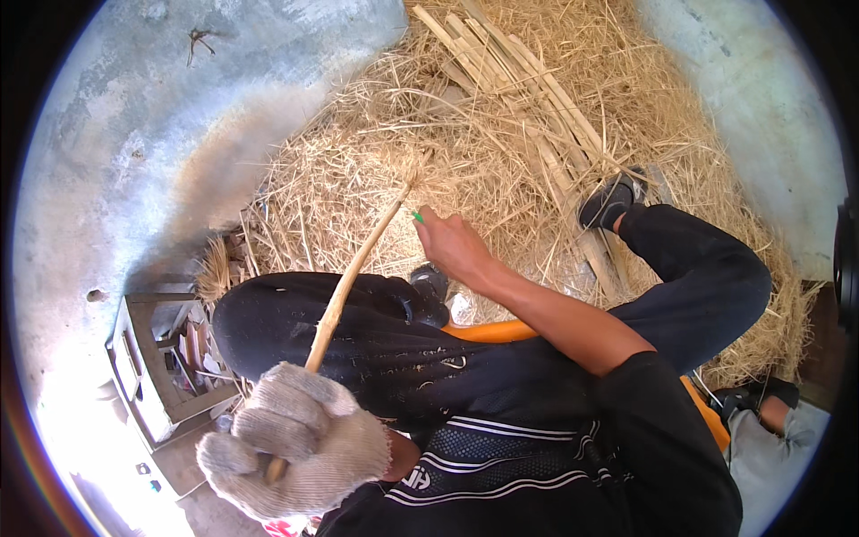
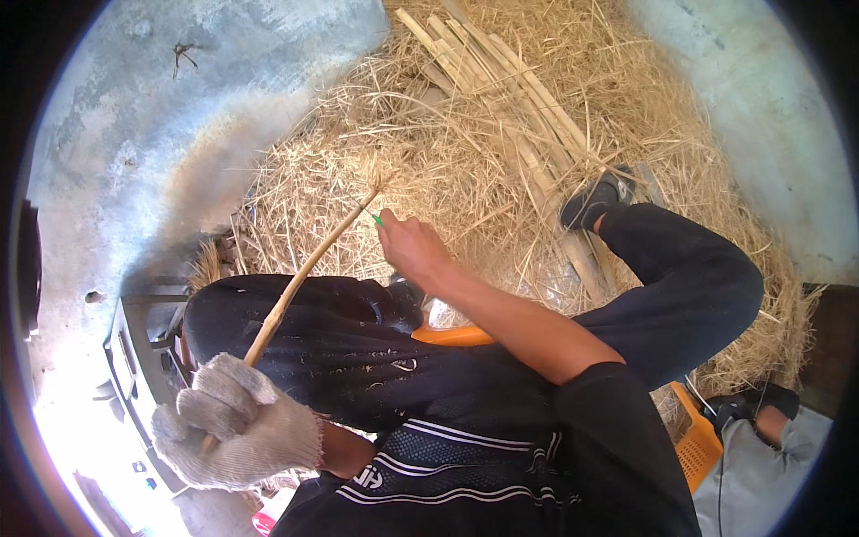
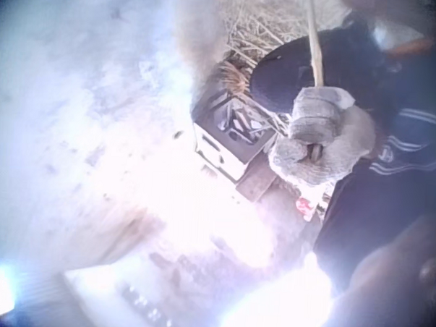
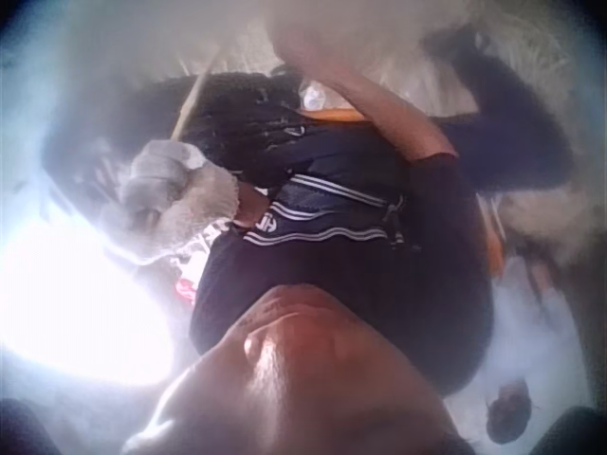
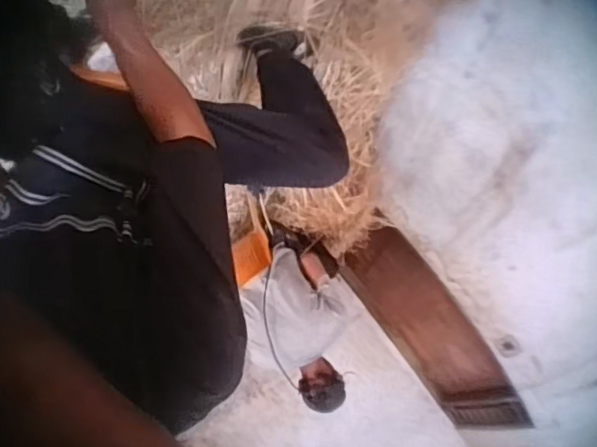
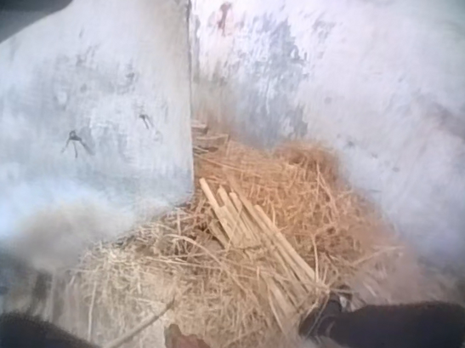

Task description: The person sits on a hay-covered floor and uses a green-handled knife to peel the outer layer off a thin wooden stick. They hold the stick with a gloved left hand and scrape the blade along its length, creating wood shavings that fall onto the hay.

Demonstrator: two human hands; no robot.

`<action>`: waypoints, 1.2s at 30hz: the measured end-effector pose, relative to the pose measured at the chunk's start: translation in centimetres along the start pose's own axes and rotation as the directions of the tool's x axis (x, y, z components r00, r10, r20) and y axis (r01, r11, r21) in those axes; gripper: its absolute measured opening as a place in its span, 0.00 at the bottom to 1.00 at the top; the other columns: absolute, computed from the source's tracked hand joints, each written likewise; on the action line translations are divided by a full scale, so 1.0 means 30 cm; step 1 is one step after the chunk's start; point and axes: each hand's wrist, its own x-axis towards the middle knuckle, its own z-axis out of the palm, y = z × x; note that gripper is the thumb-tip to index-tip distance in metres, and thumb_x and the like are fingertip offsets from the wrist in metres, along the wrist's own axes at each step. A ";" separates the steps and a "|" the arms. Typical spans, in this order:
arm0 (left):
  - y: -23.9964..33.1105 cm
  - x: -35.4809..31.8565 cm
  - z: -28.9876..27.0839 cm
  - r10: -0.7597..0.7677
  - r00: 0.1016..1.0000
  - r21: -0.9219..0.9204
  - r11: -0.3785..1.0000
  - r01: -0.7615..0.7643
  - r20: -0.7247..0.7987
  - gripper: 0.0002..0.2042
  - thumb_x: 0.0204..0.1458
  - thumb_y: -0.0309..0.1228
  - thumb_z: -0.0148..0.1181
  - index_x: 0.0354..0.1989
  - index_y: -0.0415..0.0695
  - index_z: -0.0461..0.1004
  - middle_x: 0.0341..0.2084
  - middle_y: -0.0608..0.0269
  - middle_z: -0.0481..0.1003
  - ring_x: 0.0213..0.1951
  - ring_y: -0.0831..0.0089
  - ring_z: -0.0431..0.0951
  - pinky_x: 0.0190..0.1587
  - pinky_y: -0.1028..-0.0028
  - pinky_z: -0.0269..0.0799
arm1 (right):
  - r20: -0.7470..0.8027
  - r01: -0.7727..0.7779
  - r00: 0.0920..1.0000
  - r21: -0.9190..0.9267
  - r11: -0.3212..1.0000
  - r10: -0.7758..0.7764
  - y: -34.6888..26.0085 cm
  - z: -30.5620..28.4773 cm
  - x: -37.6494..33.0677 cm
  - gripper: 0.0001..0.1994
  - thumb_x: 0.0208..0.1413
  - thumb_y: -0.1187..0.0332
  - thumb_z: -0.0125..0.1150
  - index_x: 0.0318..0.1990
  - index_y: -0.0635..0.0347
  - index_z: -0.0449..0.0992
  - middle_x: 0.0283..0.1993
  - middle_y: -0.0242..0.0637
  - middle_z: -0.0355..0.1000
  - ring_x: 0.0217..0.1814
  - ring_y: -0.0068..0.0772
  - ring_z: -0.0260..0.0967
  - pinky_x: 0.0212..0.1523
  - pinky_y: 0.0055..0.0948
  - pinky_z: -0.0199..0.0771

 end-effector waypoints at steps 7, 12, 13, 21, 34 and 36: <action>-0.015 0.031 0.054 0.005 0.887 0.139 0.988 0.067 -0.461 0.17 0.61 0.40 0.41 0.18 0.53 0.52 0.04 0.72 0.48 0.06 0.82 0.41 0.09 0.80 0.41 | 0.109 -0.010 0.994 0.001 1.000 0.010 -0.032 0.013 -0.017 0.13 0.64 0.64 0.46 0.45 0.68 0.66 0.18 0.57 0.69 0.24 0.60 0.73 0.24 0.53 0.74; 0.001 0.022 0.027 -0.021 0.956 0.091 0.995 0.050 -0.293 0.14 0.58 0.39 0.46 0.21 0.48 0.61 0.07 0.72 0.46 0.10 0.81 0.44 0.11 0.79 0.43 | 0.046 -0.016 0.999 0.114 0.993 0.010 -0.041 -0.018 -0.008 0.11 0.65 0.63 0.47 0.40 0.64 0.66 0.16 0.56 0.67 0.21 0.64 0.69 0.23 0.54 0.68; -0.008 0.027 0.031 -0.014 0.958 0.063 0.997 0.034 -0.285 0.15 0.58 0.39 0.46 0.20 0.50 0.59 0.07 0.72 0.46 0.10 0.81 0.44 0.11 0.79 0.43 | 0.015 0.085 0.996 0.082 0.993 -0.087 -0.080 -0.052 -0.013 0.11 0.65 0.63 0.47 0.39 0.64 0.66 0.15 0.55 0.67 0.20 0.63 0.69 0.22 0.54 0.68; -0.022 0.052 0.018 -0.048 0.957 -0.057 0.998 0.033 -0.285 0.16 0.59 0.39 0.45 0.19 0.50 0.58 0.06 0.73 0.46 0.08 0.81 0.40 0.09 0.79 0.41 | 0.110 0.053 0.993 -0.064 0.997 -0.046 0.012 -0.007 0.034 0.09 0.64 0.70 0.42 0.40 0.67 0.66 0.13 0.44 0.63 0.14 0.47 0.67 0.19 0.49 0.71; -0.003 0.024 0.023 -0.044 0.983 -0.073 0.997 0.032 -0.178 0.17 0.62 0.37 0.40 0.18 0.51 0.54 0.06 0.71 0.47 0.07 0.82 0.43 0.06 0.80 0.46 | 0.039 0.086 0.996 -0.030 0.996 -0.085 0.211 0.045 0.125 0.15 0.66 0.58 0.44 0.44 0.64 0.66 0.22 0.53 0.70 0.22 0.55 0.70 0.27 0.51 0.71; 0.009 0.029 0.001 -0.034 0.969 -0.024 0.999 0.029 -0.245 0.17 0.61 0.37 0.40 0.18 0.50 0.54 0.06 0.71 0.47 0.06 0.82 0.44 0.06 0.80 0.46 | 0.195 -0.060 0.980 0.104 0.993 0.039 -0.005 -0.066 0.053 0.15 0.67 0.60 0.42 0.41 0.65 0.67 0.23 0.51 0.72 0.25 0.53 0.73 0.28 0.50 0.73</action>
